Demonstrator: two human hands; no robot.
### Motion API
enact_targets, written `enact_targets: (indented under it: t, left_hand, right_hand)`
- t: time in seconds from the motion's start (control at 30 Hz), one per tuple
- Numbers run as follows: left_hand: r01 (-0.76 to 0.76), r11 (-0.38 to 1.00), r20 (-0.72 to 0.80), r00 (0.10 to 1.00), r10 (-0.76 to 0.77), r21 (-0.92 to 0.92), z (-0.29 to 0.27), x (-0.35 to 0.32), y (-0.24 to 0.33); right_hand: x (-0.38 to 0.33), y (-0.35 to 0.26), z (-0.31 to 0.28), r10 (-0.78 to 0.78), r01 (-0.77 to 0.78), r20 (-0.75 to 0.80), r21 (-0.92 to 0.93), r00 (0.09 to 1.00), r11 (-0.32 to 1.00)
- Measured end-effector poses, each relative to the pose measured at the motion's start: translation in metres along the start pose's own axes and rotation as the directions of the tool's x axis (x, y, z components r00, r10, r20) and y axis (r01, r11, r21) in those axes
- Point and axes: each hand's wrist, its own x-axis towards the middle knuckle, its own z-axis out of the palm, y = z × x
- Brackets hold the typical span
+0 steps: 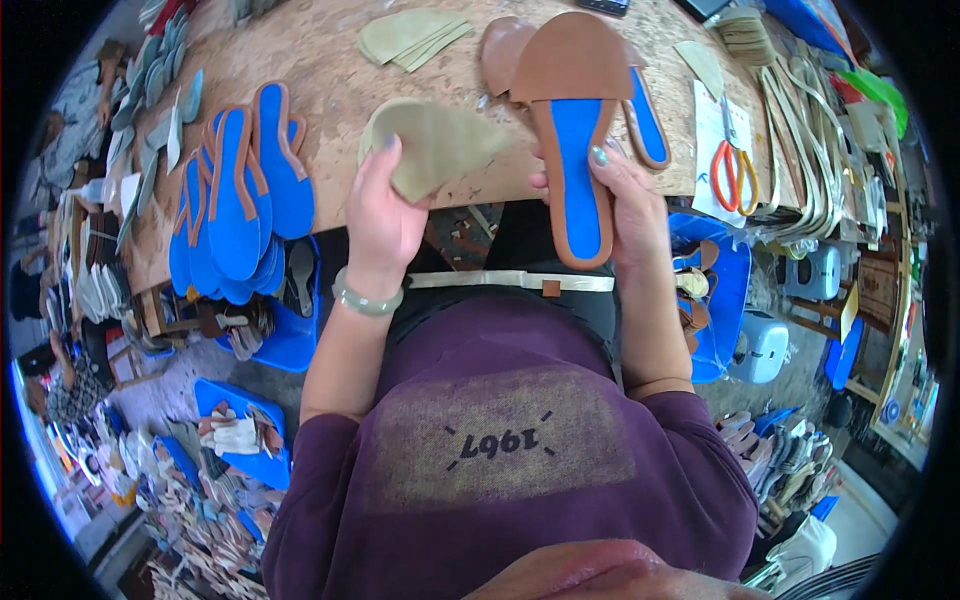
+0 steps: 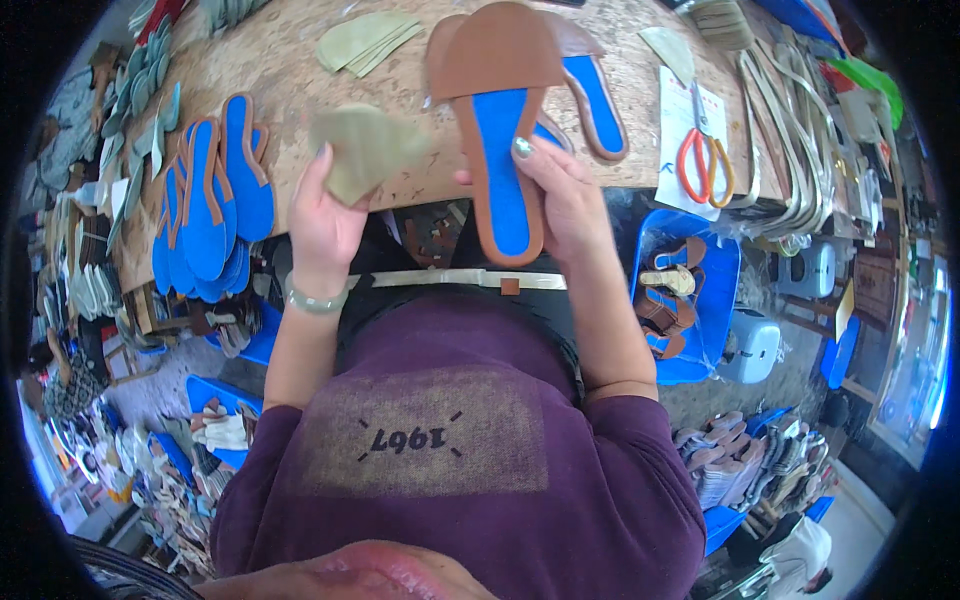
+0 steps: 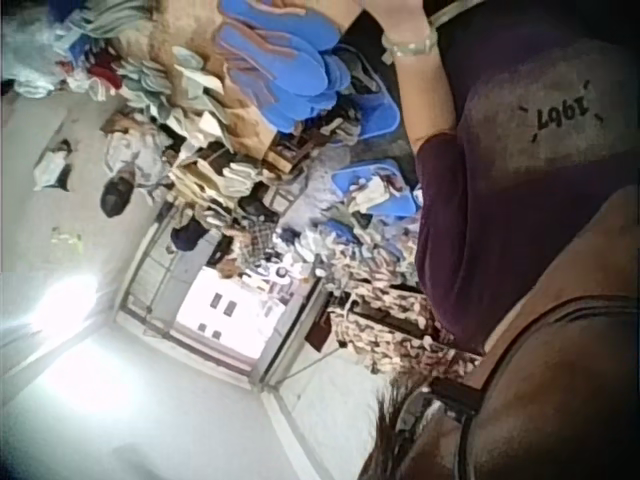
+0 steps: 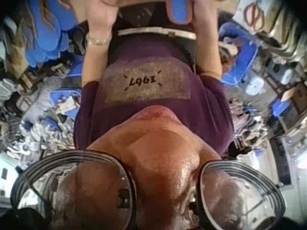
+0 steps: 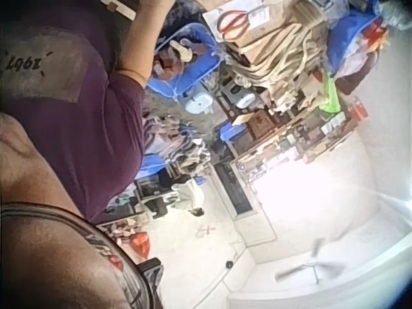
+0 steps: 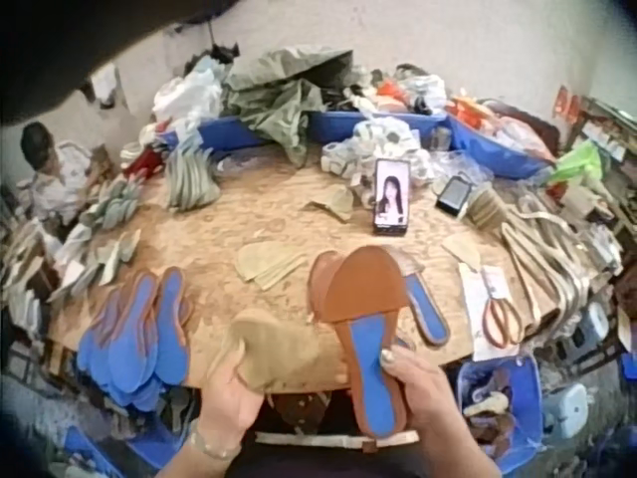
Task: The person folds small beige fabric pieces and places them on a workbench. They then pick up a blue and brown sandal sole, align a beige fabric piece on it, and use scissors to trim the excess material along the sole's edge.
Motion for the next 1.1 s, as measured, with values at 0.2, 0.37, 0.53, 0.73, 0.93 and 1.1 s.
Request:
enact_targets:
  t: [0.2,0.37,0.53,0.73,0.93,1.1]
  left_hand:
    - [-0.795,0.376,0.873,0.478,-0.093,0.476,0.085,-0.048,0.029]
    - [-0.956,0.249,0.955,0.211,0.21,0.156,0.143,-0.081,0.023]
    - [-0.968,0.199,0.885,0.225,0.408,0.154,0.144,-0.088,0.031]
    - [-0.982,0.007,0.921,0.179,0.347,0.188,0.124,-0.091,0.051]
    - [-0.974,0.051,0.946,0.226,0.231,0.221,0.106,-0.096,0.066]
    - [-0.909,0.254,0.926,0.363,0.098,0.33,0.09,-0.084,0.066]
  right_hand:
    - [0.033,-0.073,-0.081,-0.676,0.201,-0.236,-0.841,0.698,0.502]
    - [0.063,-0.071,-0.079,-0.463,0.23,-0.058,-0.81,0.884,0.54]
    - [0.094,-0.032,-0.04,-0.383,0.226,0.113,-0.938,0.917,0.263]
    - [0.099,-0.005,-0.038,-0.478,0.306,0.339,-0.94,0.81,-0.147]
    - [0.076,0.008,-0.018,-0.44,0.288,0.391,-0.915,0.808,-0.284]
    - [0.071,0.018,-0.024,-0.49,0.302,0.344,-0.939,0.801,-0.164]
